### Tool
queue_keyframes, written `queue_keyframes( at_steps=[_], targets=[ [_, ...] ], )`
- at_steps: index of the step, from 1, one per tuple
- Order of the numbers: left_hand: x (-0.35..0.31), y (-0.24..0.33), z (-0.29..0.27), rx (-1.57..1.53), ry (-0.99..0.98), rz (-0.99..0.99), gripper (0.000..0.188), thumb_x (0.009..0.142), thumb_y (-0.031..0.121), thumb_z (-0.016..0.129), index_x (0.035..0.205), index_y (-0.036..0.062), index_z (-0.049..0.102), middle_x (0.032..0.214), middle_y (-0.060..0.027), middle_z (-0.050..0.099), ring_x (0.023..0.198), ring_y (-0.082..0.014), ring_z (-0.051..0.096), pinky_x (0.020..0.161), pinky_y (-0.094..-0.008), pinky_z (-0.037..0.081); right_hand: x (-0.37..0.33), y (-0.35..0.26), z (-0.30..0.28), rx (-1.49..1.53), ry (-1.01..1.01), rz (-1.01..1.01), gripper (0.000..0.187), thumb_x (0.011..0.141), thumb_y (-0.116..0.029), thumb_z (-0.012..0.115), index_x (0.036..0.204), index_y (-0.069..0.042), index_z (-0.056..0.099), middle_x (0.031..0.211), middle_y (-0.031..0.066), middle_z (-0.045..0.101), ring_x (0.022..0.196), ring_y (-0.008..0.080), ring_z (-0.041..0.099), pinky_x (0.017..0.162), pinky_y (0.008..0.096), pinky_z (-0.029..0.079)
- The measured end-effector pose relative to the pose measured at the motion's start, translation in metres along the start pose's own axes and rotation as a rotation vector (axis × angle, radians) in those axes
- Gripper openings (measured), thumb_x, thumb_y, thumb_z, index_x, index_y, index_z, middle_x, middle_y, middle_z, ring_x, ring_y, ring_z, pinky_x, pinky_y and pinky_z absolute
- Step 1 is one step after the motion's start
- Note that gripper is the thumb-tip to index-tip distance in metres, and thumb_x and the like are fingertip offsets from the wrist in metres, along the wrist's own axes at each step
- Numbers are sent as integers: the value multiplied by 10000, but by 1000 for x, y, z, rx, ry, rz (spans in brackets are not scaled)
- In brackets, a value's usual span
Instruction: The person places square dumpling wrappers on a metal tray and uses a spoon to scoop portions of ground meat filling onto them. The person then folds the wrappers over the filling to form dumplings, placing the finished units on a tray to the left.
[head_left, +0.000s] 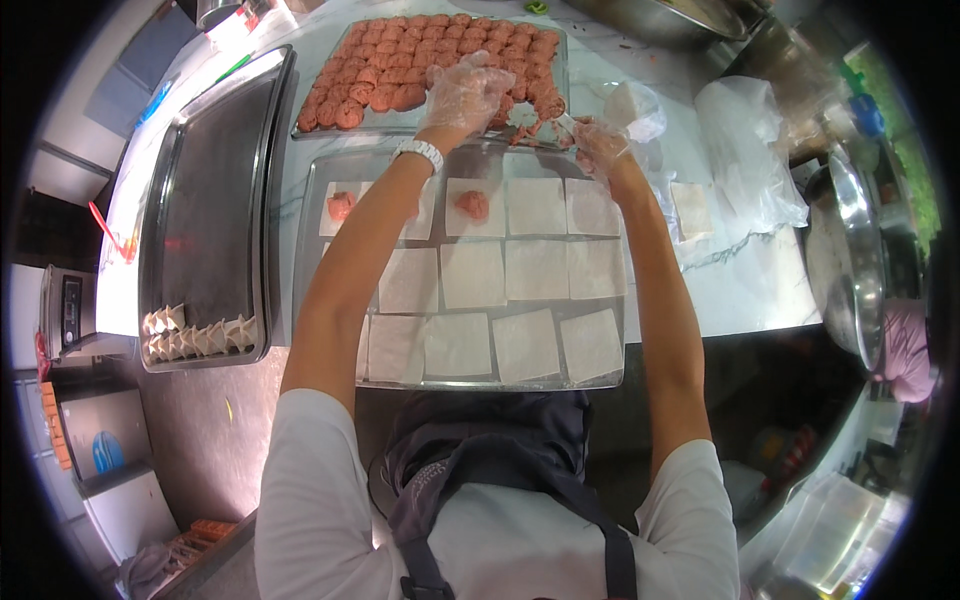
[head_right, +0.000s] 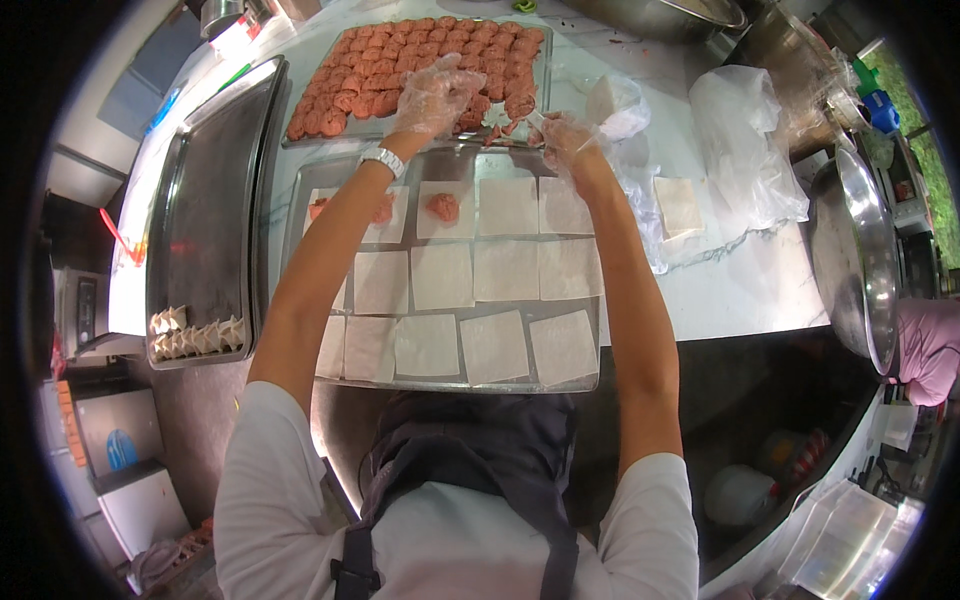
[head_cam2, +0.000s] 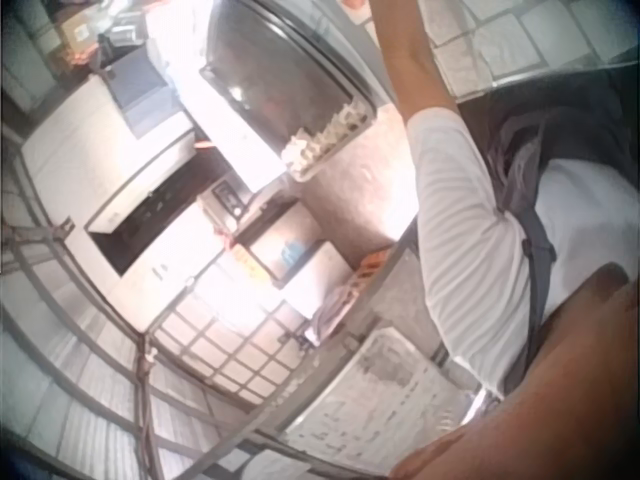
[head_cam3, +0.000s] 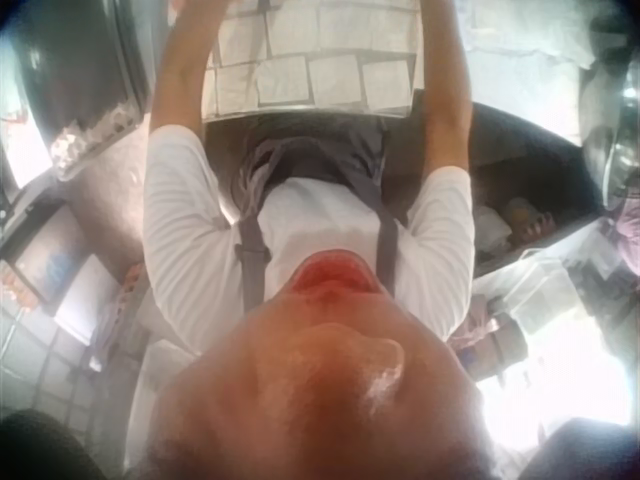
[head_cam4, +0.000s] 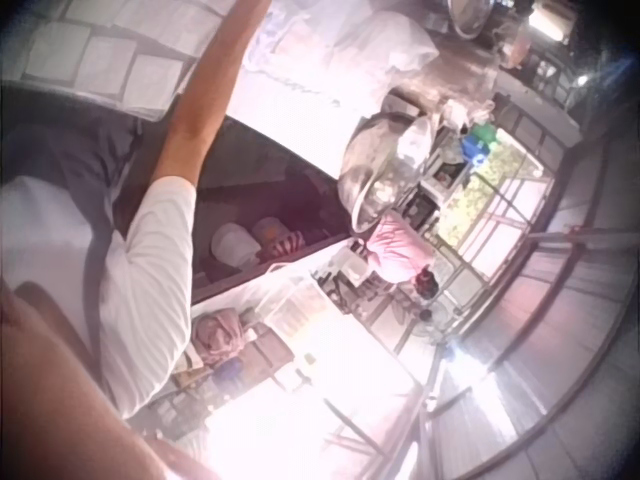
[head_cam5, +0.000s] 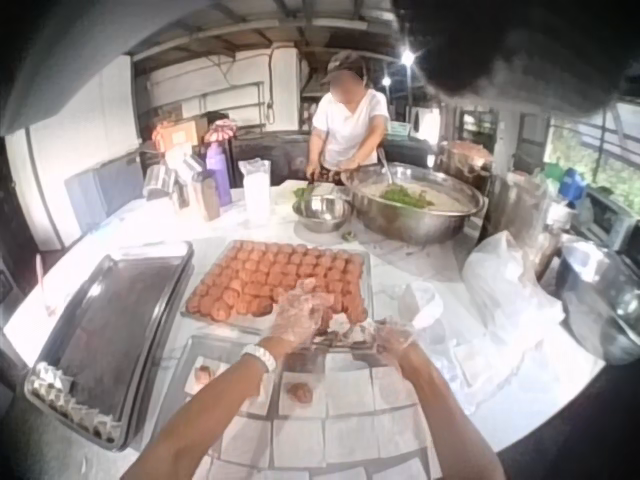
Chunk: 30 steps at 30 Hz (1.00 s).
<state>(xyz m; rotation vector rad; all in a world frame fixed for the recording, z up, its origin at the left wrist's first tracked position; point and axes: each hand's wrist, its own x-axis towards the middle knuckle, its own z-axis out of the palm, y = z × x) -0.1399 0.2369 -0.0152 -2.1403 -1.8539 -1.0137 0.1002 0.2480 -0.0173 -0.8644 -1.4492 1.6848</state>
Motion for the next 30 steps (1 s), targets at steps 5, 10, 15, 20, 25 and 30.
queue_keyframes(
  at_steps=[5, 10, 15, 20, 25, 30],
  targets=[
    [6, 18, -18, 335, -255, 154, 309, 796, 215, 619, 1093, 296, 635, 1358, -108, 443, 1204, -253, 466, 974, -602, 264, -11, -17, 4, -234, 90, 127, 255, 913, -189, 494, 1068, 9, 537, 765, 15, 566, 596, 53, 418, 521, 192, 340],
    [9, 26, -24, 471, -273, 197, 395, 797, 197, 629, 1187, 217, 568, 1390, -118, 397, 1229, -269, 446, 1045, -600, 206, -20, -15, 1, -286, 103, -6, 280, 916, -202, 474, 1088, 9, 541, 769, 10, 565, 629, 53, 435, 555, 192, 352],
    [19, 35, -28, 396, -365, 63, 390, 746, 148, 674, 1132, 153, 617, 1377, -96, 411, 1256, -250, 421, 1092, -537, 210, -25, -15, -5, -238, 135, 25, 272, 902, -210, 486, 1044, 6, 572, 763, 3, 581, 657, 71, 482, 595, 203, 395],
    [16, 32, -30, 447, -371, 178, 248, 749, 137, 651, 983, 202, 699, 1319, -83, 474, 1201, -251, 469, 1011, -501, 298, -30, -13, -8, -282, 142, 21, 259, 903, -217, 484, 1037, -18, 582, 749, -3, 574, 653, 68, 483, 592, 214, 394],
    [11, 21, -26, 366, -272, 213, 281, 724, 169, 678, 996, 235, 695, 1317, -79, 474, 1182, -253, 484, 1001, -517, 282, -19, -16, 0, -413, 169, 171, 237, 894, -229, 489, 1001, -47, 595, 707, 1, 575, 628, 90, 503, 586, 237, 407],
    [4, 27, -21, 265, -314, 197, 464, 679, 260, 746, 1128, 230, 633, 1309, -75, 470, 1180, -258, 486, 1006, -573, 229, 15, 14, -13, -1021, 246, -72, 191, 860, -194, 525, 962, -54, 603, 730, 69, 612, 674, 198, 601, 618, 312, 461]
  ],
)
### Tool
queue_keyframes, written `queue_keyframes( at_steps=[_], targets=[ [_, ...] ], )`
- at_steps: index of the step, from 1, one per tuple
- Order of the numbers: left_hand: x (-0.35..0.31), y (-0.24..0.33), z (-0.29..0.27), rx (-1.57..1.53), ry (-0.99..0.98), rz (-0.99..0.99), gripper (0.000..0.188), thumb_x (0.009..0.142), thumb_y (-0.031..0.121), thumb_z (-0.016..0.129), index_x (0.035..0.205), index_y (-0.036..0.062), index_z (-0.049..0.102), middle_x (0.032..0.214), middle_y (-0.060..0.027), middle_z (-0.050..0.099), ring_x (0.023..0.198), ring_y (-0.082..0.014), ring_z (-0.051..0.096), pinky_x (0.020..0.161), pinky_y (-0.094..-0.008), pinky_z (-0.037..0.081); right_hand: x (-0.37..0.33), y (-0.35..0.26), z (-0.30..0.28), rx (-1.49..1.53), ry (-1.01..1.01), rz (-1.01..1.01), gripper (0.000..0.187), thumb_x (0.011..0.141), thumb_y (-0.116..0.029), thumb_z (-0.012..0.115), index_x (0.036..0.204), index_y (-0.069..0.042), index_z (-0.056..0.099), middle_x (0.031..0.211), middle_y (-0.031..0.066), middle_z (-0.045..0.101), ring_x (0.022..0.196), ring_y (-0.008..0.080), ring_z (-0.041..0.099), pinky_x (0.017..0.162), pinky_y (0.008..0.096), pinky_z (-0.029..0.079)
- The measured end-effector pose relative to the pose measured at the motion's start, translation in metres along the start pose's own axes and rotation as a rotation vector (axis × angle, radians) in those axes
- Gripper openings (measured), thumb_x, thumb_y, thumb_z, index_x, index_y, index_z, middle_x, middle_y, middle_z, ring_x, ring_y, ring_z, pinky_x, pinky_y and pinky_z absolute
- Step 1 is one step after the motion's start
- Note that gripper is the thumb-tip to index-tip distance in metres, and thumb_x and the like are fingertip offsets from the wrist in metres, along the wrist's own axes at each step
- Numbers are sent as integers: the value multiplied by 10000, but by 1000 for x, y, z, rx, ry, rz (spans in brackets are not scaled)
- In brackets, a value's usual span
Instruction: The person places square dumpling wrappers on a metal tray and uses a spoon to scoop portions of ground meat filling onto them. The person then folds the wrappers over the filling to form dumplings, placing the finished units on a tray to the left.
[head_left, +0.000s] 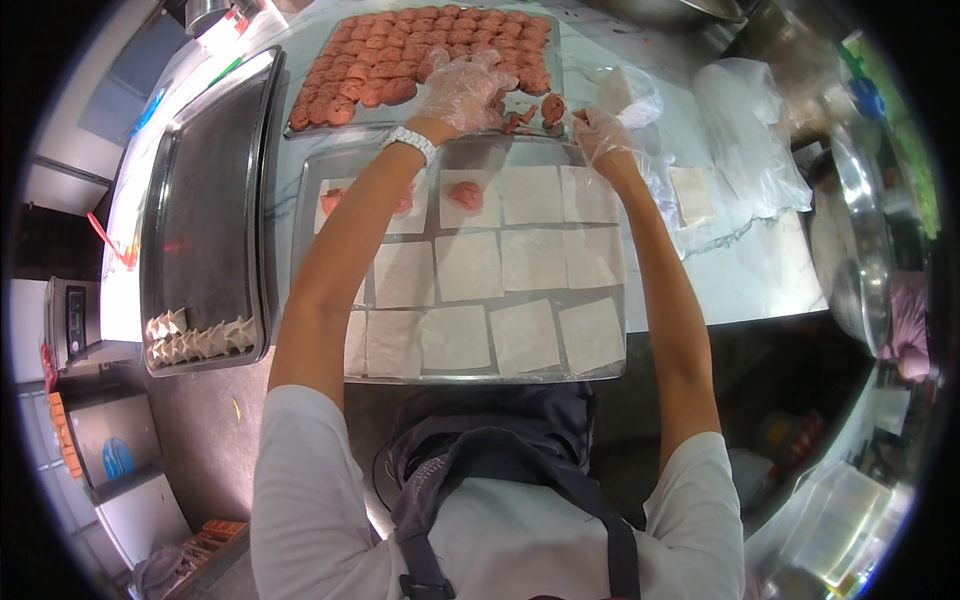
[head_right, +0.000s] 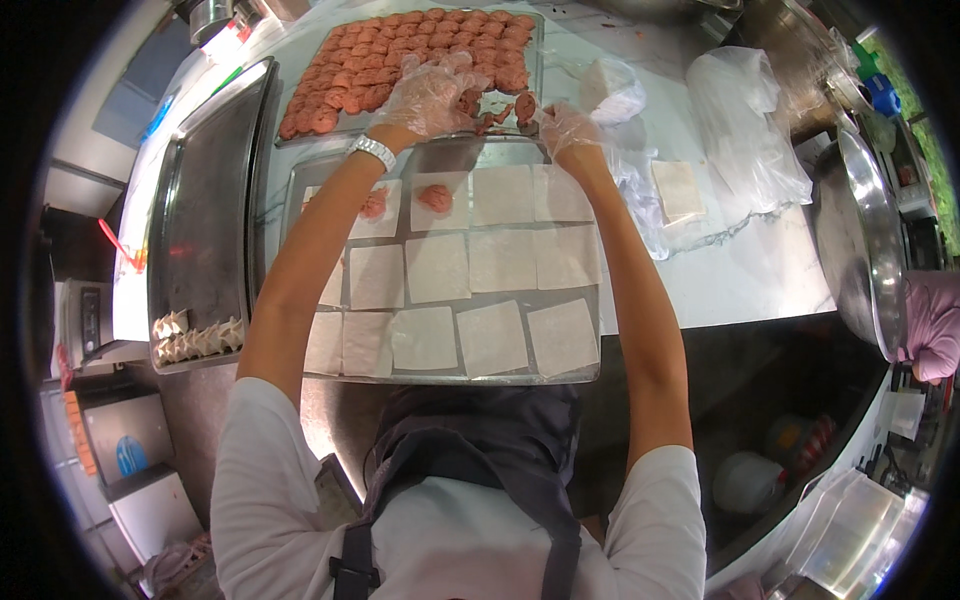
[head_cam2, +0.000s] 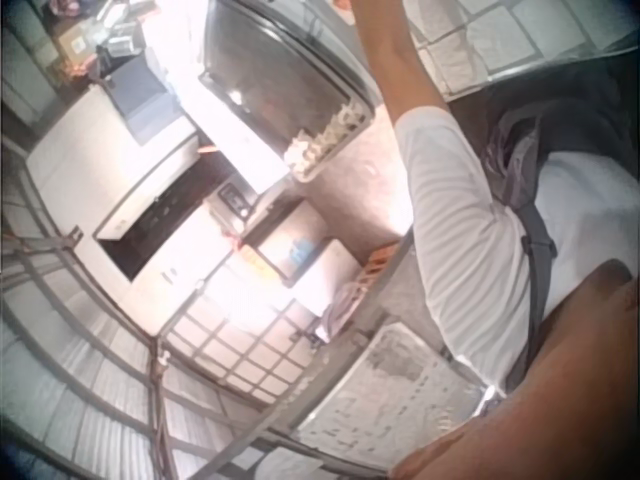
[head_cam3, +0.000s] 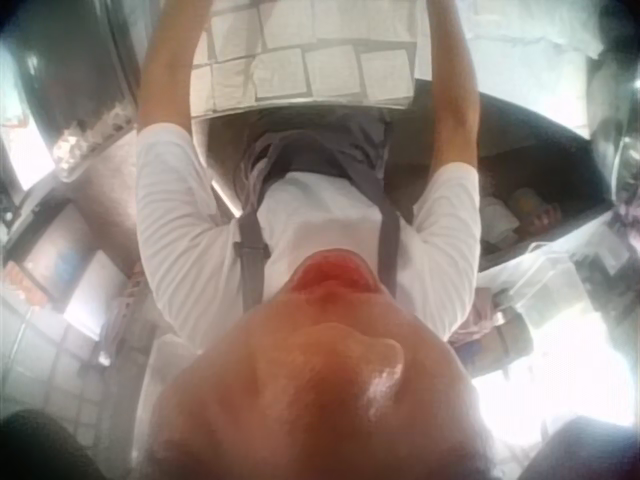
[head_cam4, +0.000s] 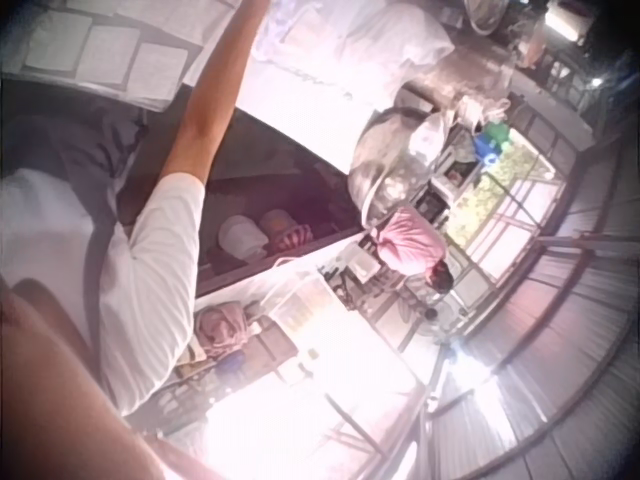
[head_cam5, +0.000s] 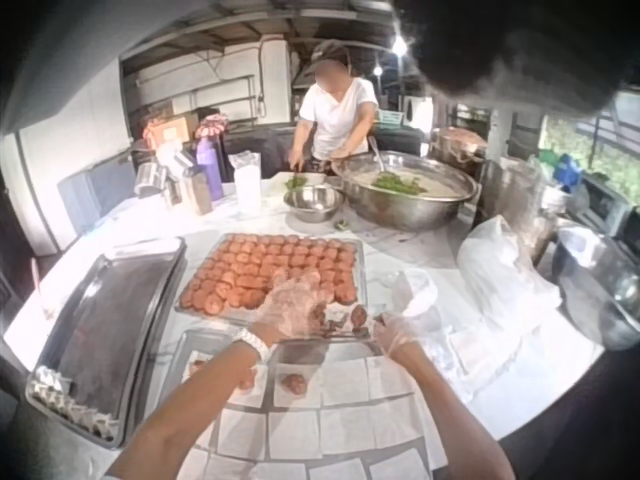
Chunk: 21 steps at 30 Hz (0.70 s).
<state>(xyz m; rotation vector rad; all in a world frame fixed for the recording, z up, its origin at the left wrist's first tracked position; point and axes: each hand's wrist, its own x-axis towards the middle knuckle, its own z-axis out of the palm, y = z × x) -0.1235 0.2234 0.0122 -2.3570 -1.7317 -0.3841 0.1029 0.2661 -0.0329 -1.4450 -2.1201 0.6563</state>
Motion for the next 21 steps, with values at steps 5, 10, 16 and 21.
queue_keyframes(
  at_steps=[5, 10, 16, 21],
  targets=[
    [-2, 3, 12, 10, 10, -59, 568, 634, 373, 781, 1149, 212, 602, 1336, -84, 446, 1208, -267, 458, 1022, -555, 217, 16, 16, 16, -726, 221, -700, 161, 801, -114, 531, 929, -39, 593, 761, 113, 591, 703, 267, 614, 634, 355, 484],
    [2, 5, 12, -58, -12, -74, 573, 621, 391, 784, 1130, 200, 604, 1336, -98, 458, 1226, -285, 443, 1032, -566, 194, 14, 17, 37, -817, 425, -772, 81, 768, -79, 531, 808, -22, 573, 716, 111, 550, 643, 240, 572, 601, 367, 479],
    [6, 7, 19, 25, 106, -114, 408, 690, 350, 737, 1058, 202, 642, 1318, -91, 482, 1193, -267, 476, 1024, -555, 213, 6, -6, 41, -645, 284, -696, 105, 780, -120, 536, 798, -30, 588, 719, 95, 548, 644, 231, 569, 592, 375, 476],
    [11, -9, 24, 46, 267, -145, 283, 733, 328, 705, 987, 208, 668, 1289, -32, 512, 1162, -214, 499, 980, -500, 280, 11, -21, 30, -159, 94, -332, 234, 915, -225, 436, 997, -58, 578, 849, 217, 622, 817, 384, 604, 720, 461, 457]
  ],
)
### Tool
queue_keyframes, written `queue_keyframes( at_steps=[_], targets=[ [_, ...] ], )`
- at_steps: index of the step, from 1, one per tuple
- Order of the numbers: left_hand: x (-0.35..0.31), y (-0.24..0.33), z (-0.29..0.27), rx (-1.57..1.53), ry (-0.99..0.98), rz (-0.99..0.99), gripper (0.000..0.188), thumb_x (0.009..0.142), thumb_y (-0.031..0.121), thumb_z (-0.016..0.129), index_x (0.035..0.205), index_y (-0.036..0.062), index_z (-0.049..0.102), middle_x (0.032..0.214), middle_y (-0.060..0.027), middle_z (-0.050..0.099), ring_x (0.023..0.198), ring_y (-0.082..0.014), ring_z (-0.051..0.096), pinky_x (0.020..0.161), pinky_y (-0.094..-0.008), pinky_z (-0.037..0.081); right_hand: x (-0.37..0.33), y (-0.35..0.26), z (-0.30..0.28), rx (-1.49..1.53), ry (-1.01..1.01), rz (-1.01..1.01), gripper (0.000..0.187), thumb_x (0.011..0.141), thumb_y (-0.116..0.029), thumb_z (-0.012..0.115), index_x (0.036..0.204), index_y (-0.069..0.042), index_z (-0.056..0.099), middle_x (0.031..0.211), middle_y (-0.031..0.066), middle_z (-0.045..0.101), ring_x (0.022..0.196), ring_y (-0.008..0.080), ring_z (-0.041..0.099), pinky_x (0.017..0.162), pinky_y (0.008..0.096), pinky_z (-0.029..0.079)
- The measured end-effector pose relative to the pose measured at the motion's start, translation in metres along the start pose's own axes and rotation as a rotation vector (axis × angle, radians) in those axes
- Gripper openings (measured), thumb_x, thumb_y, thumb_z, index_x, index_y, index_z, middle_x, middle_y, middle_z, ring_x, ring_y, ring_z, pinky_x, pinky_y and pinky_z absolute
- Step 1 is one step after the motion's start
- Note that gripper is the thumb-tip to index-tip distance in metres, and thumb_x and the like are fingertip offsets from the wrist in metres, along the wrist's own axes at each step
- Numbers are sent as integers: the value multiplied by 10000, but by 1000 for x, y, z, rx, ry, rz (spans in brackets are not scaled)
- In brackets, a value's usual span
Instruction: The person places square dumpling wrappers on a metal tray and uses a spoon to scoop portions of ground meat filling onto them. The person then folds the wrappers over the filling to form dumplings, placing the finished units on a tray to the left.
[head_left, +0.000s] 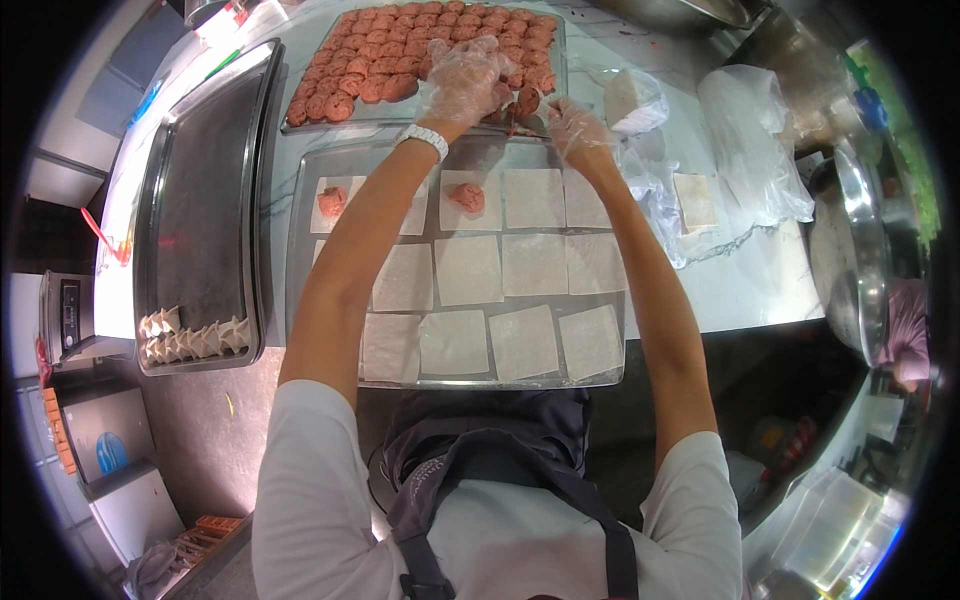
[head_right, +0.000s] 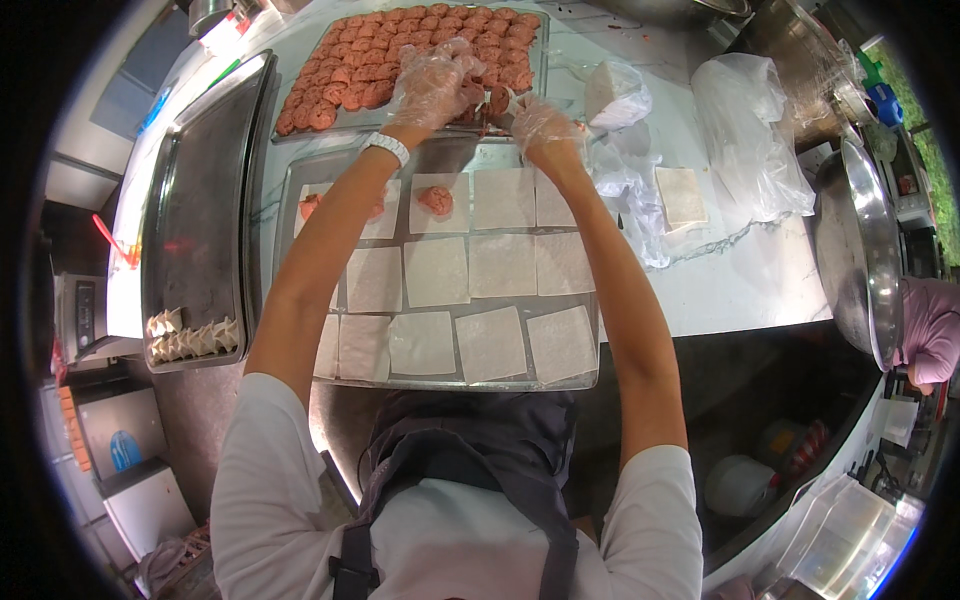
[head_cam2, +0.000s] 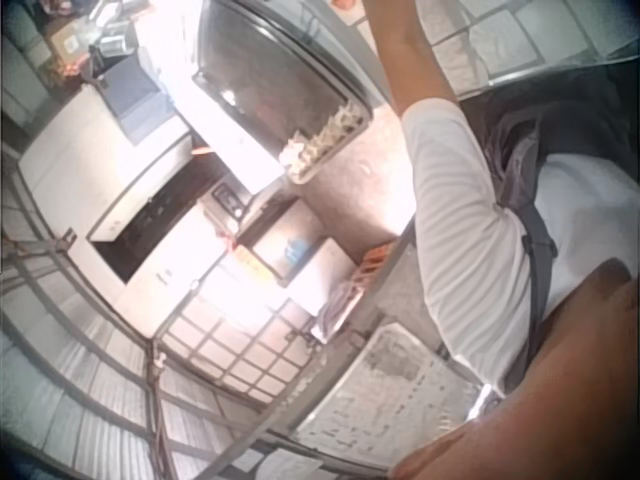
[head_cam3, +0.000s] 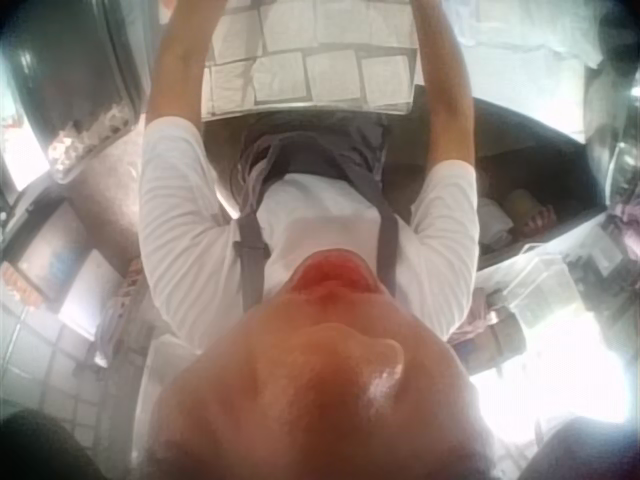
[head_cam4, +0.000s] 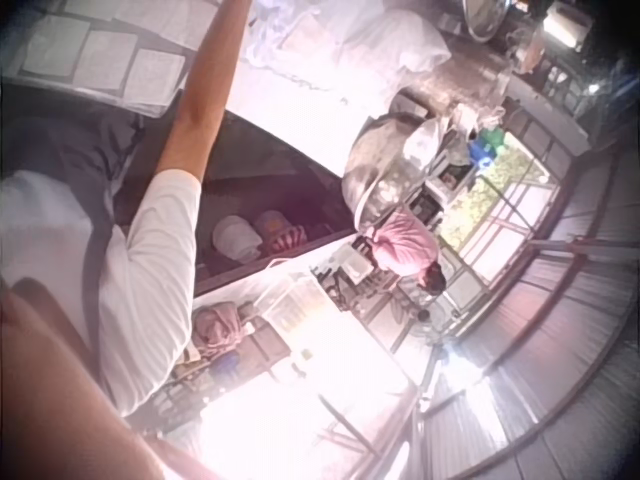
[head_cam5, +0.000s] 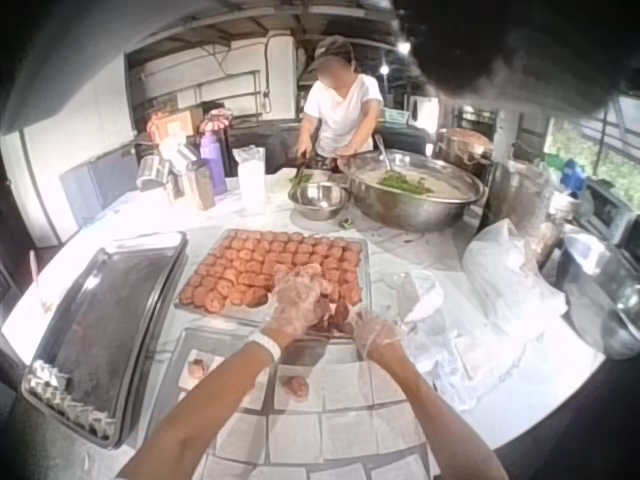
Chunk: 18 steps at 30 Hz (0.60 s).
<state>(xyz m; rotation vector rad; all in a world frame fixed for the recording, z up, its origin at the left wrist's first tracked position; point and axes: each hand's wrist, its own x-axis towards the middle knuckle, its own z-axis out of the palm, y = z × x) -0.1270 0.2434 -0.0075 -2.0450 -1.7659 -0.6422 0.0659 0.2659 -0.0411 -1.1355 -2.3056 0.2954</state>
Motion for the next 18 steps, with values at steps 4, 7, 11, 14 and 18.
queue_keyframes(
  at_steps=[4, 7, 11, 14, 18],
  targets=[
    [0, -9, -4, -118, -27, -11, 222, 778, 324, 661, 965, 204, 678, 1231, -13, 546, 1132, -206, 511, 948, -481, 309, 2, 6, 0, -218, -29, -91, 234, 915, -224, 432, 1038, -75, 565, 864, 211, 622, 829, 379, 605, 705, 446, 466],
    [-4, -13, -2, -112, 24, -12, 196, 809, 309, 625, 968, 209, 681, 1195, -15, 565, 1106, -208, 521, 946, -463, 322, -5, -6, -5, -35, 64, 4, 252, 913, -221, 434, 1089, -93, 560, 890, 207, 624, 837, 374, 606, 698, 432, 475],
    [-8, -8, -4, -170, 71, -66, 192, 823, 244, 591, 985, 198, 682, 1177, -14, 575, 1075, -214, 539, 929, -429, 367, -5, -3, -7, -33, 105, -16, 238, 918, -213, 448, 1095, -103, 563, 873, 190, 623, 802, 341, 597, 686, 403, 469],
    [-6, -10, -3, -254, 20, -98, 225, 817, 192, 547, 991, 223, 685, 1182, -19, 575, 1092, -237, 534, 942, -423, 384, -1, -6, -13, 194, 81, 214, 226, 920, -218, 471, 1063, -77, 575, 786, 109, 624, 681, 223, 586, 605, 315, 456],
    [-10, -14, -9, -389, 14, -145, 262, 801, 164, 526, 1005, 209, 684, 1166, -34, 598, 1115, -249, 525, 972, -393, 394, -29, -6, -54, 842, -162, 461, 219, 915, -228, 497, 1009, -58, 600, 721, -3, 590, 598, 67, 499, 543, 214, 401]
  ],
)
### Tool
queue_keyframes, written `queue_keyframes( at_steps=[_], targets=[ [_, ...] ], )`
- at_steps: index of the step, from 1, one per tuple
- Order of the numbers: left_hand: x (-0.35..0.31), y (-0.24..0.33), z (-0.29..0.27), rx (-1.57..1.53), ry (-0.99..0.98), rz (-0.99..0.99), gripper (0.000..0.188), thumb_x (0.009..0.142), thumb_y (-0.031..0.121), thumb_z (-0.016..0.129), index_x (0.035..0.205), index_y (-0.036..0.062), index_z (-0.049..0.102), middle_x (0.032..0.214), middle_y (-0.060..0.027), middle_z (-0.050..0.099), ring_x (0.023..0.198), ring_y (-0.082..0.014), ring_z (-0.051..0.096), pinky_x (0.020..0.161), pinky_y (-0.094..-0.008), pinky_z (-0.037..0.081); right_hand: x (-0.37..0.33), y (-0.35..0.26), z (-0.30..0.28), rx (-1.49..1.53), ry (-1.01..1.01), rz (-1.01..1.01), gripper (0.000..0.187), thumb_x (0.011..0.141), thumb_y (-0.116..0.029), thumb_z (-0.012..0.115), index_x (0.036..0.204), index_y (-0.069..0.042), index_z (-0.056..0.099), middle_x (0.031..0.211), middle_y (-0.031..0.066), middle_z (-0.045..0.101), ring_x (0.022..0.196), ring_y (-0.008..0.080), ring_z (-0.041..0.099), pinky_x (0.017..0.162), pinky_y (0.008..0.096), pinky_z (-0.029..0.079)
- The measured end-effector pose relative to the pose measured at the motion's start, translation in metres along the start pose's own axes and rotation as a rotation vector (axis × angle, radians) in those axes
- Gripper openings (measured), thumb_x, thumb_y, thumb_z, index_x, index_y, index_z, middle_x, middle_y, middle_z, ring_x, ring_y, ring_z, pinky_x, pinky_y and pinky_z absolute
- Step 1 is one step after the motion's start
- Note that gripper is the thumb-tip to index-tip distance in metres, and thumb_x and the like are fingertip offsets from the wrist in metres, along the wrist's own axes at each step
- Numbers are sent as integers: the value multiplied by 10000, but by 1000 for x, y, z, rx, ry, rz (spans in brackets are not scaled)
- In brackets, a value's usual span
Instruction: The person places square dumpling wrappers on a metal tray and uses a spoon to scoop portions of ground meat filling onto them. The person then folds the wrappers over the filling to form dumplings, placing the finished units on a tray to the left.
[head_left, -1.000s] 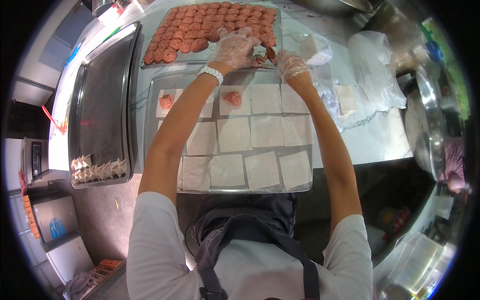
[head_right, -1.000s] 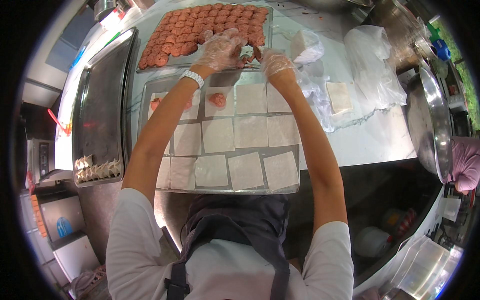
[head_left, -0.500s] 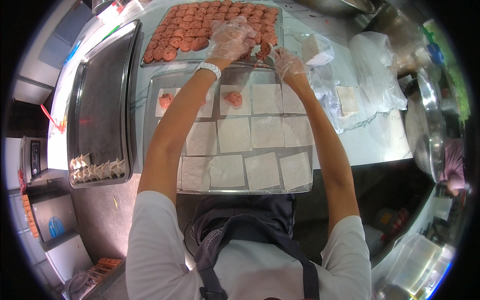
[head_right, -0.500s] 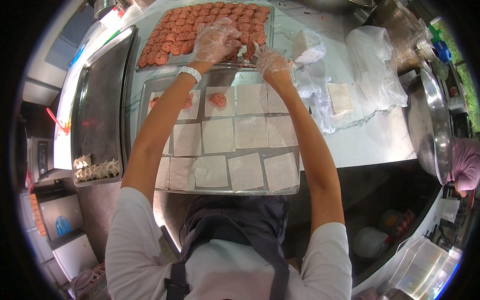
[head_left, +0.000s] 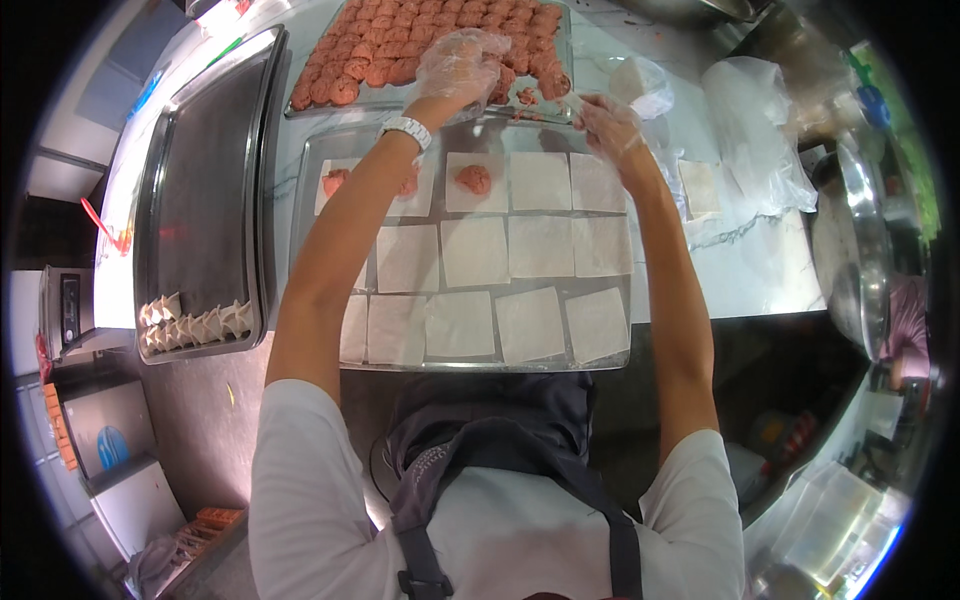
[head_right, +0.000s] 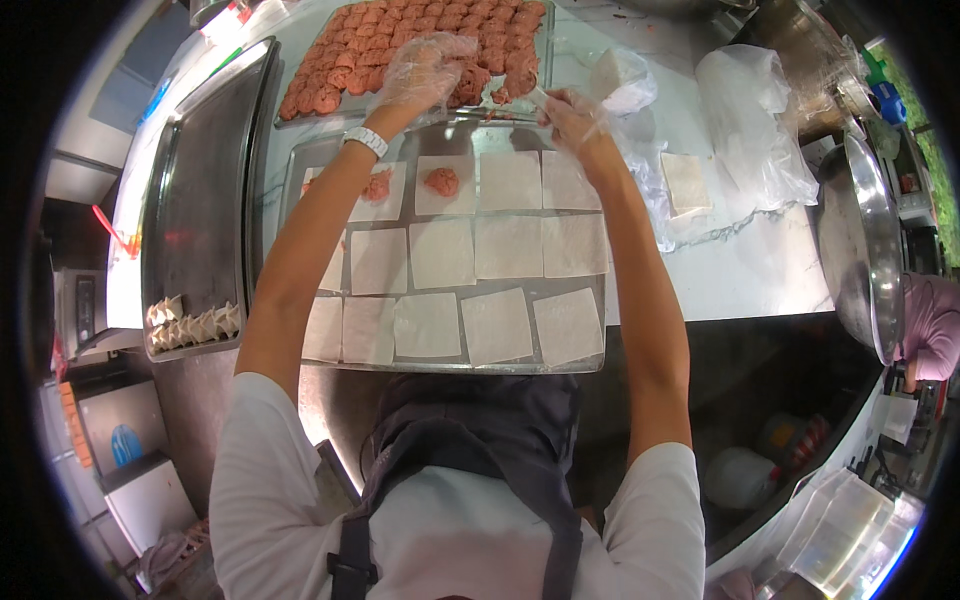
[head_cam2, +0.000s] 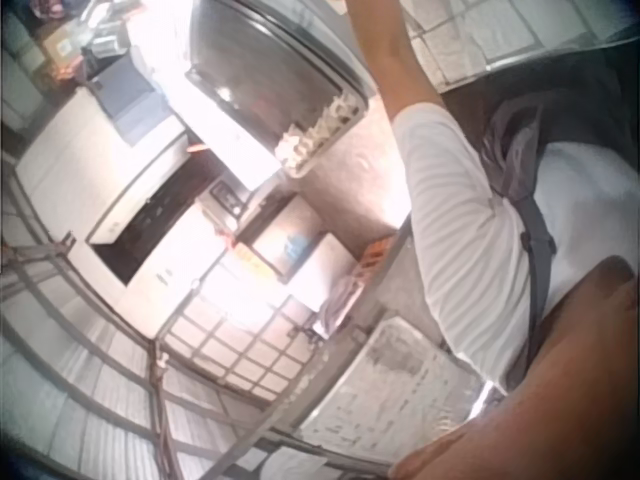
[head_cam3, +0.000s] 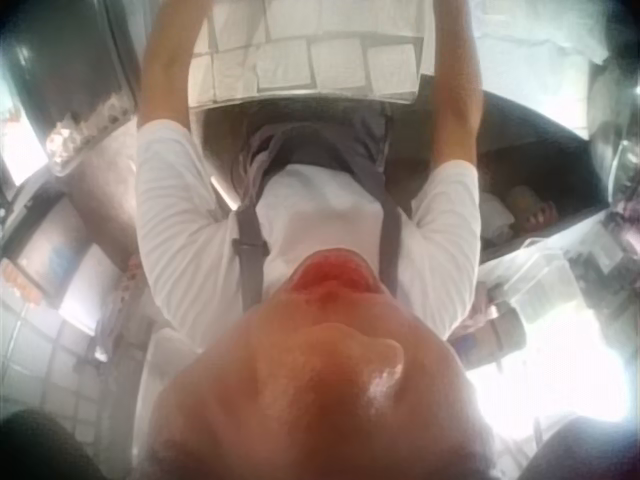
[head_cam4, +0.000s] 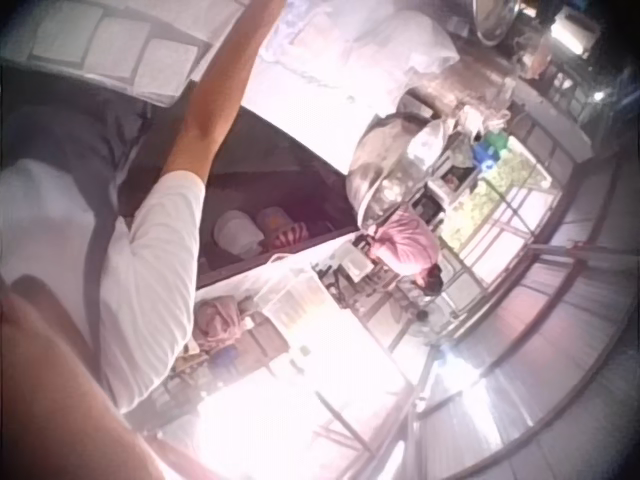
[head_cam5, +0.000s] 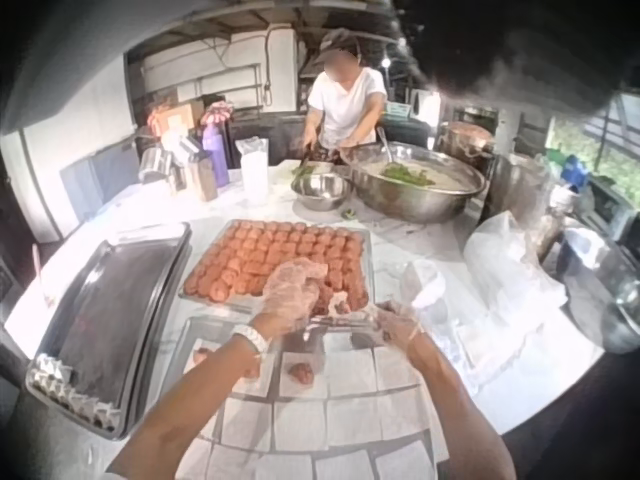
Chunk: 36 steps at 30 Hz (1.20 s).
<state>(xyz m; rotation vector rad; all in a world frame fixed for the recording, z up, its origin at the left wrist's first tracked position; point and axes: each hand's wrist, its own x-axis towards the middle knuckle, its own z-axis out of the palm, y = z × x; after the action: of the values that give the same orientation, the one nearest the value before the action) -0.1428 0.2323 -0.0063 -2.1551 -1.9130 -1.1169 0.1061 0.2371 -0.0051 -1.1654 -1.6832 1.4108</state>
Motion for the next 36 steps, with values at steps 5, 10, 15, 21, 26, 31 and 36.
queue_keyframes(
  at_steps=[5, 10, 15, 21, 26, 31, 36],
  targets=[
    [-19, 39, -43, -102, 63, 82, 234, 769, 129, 556, 959, 118, 693, 1054, -61, 662, 1001, -236, 594, 925, -358, 439, -64, 6, -4, -688, 69, -360, 176, 910, -205, 517, 998, -74, 595, 705, 104, 622, 650, 255, 611, 584, 349, 460],
    [-61, 77, -76, -137, 34, 111, 186, 771, 133, 572, 914, 96, 685, 994, -59, 673, 920, -251, 606, 846, -364, 456, -100, 14, 12, -1185, 78, -539, 313, 827, -51, 508, 1138, -87, 518, 1079, 184, 563, 777, 358, 631, 659, 447, 521],
    [-87, 76, -89, -223, 15, 49, 159, 852, 156, 574, 979, 99, 651, 1051, -33, 649, 937, -217, 597, 870, -337, 440, -107, 29, 24, -1316, 44, -527, 442, 797, -1, 515, 1225, -103, 474, 1089, 168, 513, 776, 352, 620, 639, 420, 528],
    [-104, 63, -95, -128, 17, 13, 146, 839, 123, 576, 956, 91, 656, 988, -55, 658, 938, -205, 599, 874, -329, 439, -110, 28, 30, -1235, 72, -530, 486, 809, 3, 492, 1271, -143, 461, 1044, 149, 513, 741, 349, 612, 617, 429, 518],
    [-109, 71, -92, -185, 19, -62, 174, 804, 101, 569, 951, 101, 663, 946, -80, 657, 915, -233, 600, 861, -344, 444, -110, 32, 32, -1202, 68, -517, 495, 817, 2, 483, 1285, -157, 461, 1035, 135, 513, 731, 344, 610, 607, 434, 514],
    [-122, 83, -74, -95, -59, -25, 204, 730, 106, 575, 907, 95, 674, 953, -116, 620, 902, -290, 579, 810, -406, 463, -111, 43, 28, -1173, 70, -571, 504, 824, -6, 474, 1303, -162, 449, 1022, 133, 506, 720, 336, 605, 591, 432, 508],
    [-134, 100, -63, -83, -96, -23, 217, 748, 115, 582, 951, 96, 655, 949, -113, 616, 888, -290, 581, 791, -408, 471, -112, 44, 26, -1219, 53, -544, 544, 812, 9, 485, 1325, -167, 433, 1001, 134, 501, 723, 333, 603, 579, 433, 501]
  ],
)
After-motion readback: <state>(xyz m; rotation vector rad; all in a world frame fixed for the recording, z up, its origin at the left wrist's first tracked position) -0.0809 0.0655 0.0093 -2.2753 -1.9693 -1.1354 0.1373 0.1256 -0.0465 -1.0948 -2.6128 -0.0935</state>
